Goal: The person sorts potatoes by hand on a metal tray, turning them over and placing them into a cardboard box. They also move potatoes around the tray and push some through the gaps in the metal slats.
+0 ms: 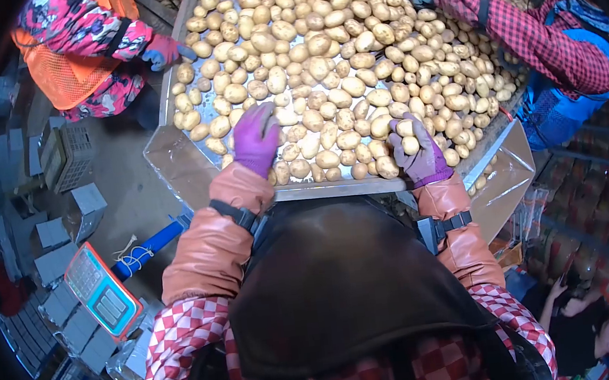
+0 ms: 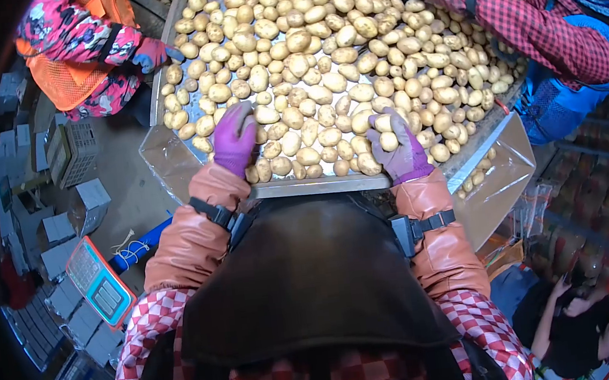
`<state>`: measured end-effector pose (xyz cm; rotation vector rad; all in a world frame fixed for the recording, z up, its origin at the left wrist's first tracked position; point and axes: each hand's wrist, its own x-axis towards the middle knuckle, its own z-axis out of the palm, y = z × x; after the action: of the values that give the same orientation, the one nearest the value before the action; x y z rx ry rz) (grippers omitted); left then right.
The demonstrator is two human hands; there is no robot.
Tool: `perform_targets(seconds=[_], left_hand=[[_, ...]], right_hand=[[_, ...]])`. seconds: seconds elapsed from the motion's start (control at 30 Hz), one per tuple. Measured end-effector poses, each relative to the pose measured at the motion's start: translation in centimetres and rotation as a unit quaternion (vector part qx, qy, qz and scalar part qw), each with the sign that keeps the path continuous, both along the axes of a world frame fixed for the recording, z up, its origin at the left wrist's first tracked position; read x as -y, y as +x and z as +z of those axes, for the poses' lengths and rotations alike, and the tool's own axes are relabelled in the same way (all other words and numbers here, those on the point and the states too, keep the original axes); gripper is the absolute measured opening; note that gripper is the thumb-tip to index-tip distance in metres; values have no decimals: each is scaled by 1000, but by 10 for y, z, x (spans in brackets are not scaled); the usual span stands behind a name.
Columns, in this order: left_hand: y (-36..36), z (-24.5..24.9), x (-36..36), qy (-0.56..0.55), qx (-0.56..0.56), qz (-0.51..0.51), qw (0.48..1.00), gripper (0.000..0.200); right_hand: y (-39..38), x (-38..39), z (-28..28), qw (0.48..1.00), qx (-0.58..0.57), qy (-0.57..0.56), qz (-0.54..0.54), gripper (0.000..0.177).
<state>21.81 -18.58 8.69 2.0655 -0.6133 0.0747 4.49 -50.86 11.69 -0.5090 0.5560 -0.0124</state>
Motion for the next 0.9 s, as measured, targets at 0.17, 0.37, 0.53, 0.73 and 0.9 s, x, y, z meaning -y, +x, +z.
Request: perform_targets(seconds=[0.17,0.37,0.53,0.73,0.9], left_hand=[[4,-15,-1,254,124,-80,956,57],[-13,-18,-24,293,77,-10,953,63],[-16,-23,-20,274,30,-23,961,61],[-13,-26,-21,254,48,-25,966,57],[-18,4,14,156,61,-73,983,43]], right_hand=[[11,7,29,995,4,-22,-97,49],[2,21,43,982,34,-180,-55,50],[-27,12,28,823,-119,-521,194,57],[-28,-18,19,476,3,-804,356,62],[-12,-2,19,942,-142,-212,220,56]])
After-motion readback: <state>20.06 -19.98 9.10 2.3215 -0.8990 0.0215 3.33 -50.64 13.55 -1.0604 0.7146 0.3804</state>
